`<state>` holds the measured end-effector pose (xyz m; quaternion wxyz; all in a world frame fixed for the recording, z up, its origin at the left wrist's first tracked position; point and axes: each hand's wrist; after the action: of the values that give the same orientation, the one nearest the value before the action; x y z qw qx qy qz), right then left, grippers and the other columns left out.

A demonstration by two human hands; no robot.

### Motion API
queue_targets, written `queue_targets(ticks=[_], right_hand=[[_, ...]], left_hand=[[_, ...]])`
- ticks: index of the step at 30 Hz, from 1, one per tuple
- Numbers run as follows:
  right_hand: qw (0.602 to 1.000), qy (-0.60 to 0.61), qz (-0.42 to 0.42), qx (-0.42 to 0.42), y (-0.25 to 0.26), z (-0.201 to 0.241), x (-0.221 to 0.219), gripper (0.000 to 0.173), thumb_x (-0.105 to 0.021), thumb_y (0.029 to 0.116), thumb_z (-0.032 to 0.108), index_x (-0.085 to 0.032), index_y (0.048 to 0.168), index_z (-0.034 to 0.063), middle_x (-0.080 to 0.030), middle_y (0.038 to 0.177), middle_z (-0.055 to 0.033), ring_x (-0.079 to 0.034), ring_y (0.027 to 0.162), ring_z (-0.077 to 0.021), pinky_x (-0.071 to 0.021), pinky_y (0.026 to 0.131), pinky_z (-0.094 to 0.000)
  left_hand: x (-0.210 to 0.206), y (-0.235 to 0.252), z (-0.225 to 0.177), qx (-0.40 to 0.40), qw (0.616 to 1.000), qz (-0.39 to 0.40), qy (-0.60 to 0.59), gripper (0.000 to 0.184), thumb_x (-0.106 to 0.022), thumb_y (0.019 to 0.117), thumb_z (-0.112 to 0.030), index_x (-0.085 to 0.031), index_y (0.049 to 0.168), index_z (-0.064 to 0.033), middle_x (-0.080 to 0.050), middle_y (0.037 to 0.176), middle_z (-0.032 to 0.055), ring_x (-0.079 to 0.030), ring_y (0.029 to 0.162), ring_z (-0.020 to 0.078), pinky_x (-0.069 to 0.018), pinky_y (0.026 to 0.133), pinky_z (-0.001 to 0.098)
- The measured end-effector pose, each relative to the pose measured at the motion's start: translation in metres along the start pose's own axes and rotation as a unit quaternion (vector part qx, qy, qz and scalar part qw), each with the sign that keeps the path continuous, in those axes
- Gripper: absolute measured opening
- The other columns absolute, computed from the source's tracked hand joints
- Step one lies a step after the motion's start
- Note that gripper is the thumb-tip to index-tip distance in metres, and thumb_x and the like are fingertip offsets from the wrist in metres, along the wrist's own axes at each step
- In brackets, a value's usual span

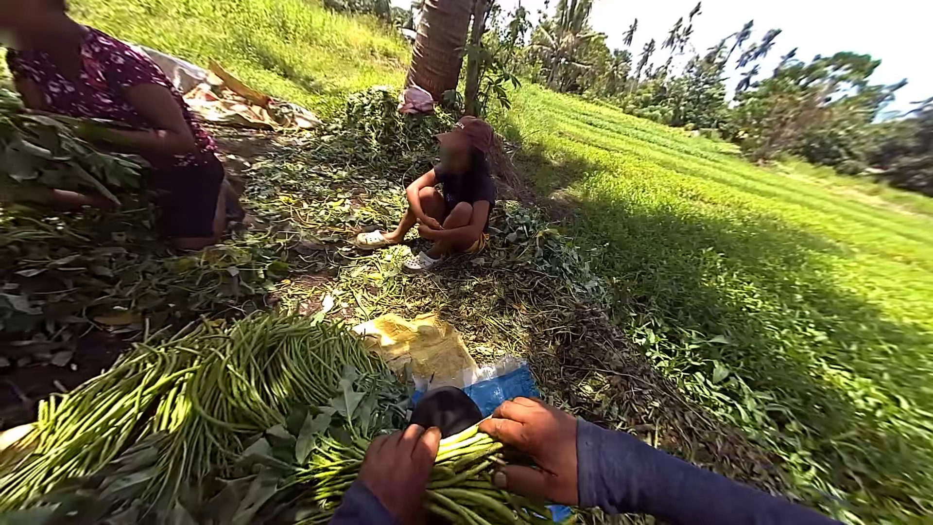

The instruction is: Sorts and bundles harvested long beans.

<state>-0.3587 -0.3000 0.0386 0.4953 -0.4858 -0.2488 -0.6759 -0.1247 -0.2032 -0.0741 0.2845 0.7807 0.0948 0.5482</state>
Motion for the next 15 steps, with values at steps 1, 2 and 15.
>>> queue_targets(ticks=[1, 2, 15], right_hand=[[0.999, -0.008, 0.027, -0.022, 0.000, 0.005, 0.004, 0.069, -0.053, 0.0991, 0.061, -0.061, 0.138, 0.0043, -0.066, 0.123, -0.0230, -0.063, 0.116, -0.0390, -0.0495, 0.101, -0.0545], [0.997, -0.020, 0.057, -0.043, 0.002, 0.010, 0.007, 0.078, -0.055, 0.0951, 0.067, -0.057, 0.141, 0.0037, -0.064, 0.126, -0.0232, -0.062, 0.118, -0.0395, -0.0483, 0.102, -0.0558], [0.979, -0.111, 0.161, -0.060, 0.018, 0.006, 0.019, 0.045, -0.053, 0.1065, 0.016, -0.049, 0.150, 0.0074, -0.061, 0.138, -0.0219, -0.063, 0.123, -0.0413, -0.0505, 0.102, -0.0558]], left_hand=[[0.000, 0.001, -0.001, 0.003, 1.000, 0.005, -0.001, 0.068, -0.092, 0.0427, -0.018, -0.068, 0.105, -0.0022, -0.071, 0.088, 0.0187, -0.071, 0.074, 0.0392, -0.0576, 0.059, 0.0549], [0.001, 0.002, -0.002, 0.010, 1.000, 0.018, -0.001, 0.071, -0.093, 0.0403, -0.018, -0.068, 0.105, -0.0023, -0.071, 0.089, 0.0187, -0.072, 0.075, 0.0395, -0.0577, 0.060, 0.0553], [0.040, 0.043, -0.014, 0.096, 0.924, 0.371, 0.016, 0.073, -0.088, 0.0679, -0.022, -0.059, 0.132, -0.0049, -0.063, 0.128, 0.0228, -0.064, 0.113, 0.0435, -0.0514, 0.092, 0.0604]])
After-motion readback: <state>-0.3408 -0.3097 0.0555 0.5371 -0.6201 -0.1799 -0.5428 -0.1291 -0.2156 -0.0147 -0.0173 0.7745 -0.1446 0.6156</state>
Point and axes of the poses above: each hand's wrist, its own y-axis towards the middle knuckle, its own x-axis out of the back of the hand, z = x × y
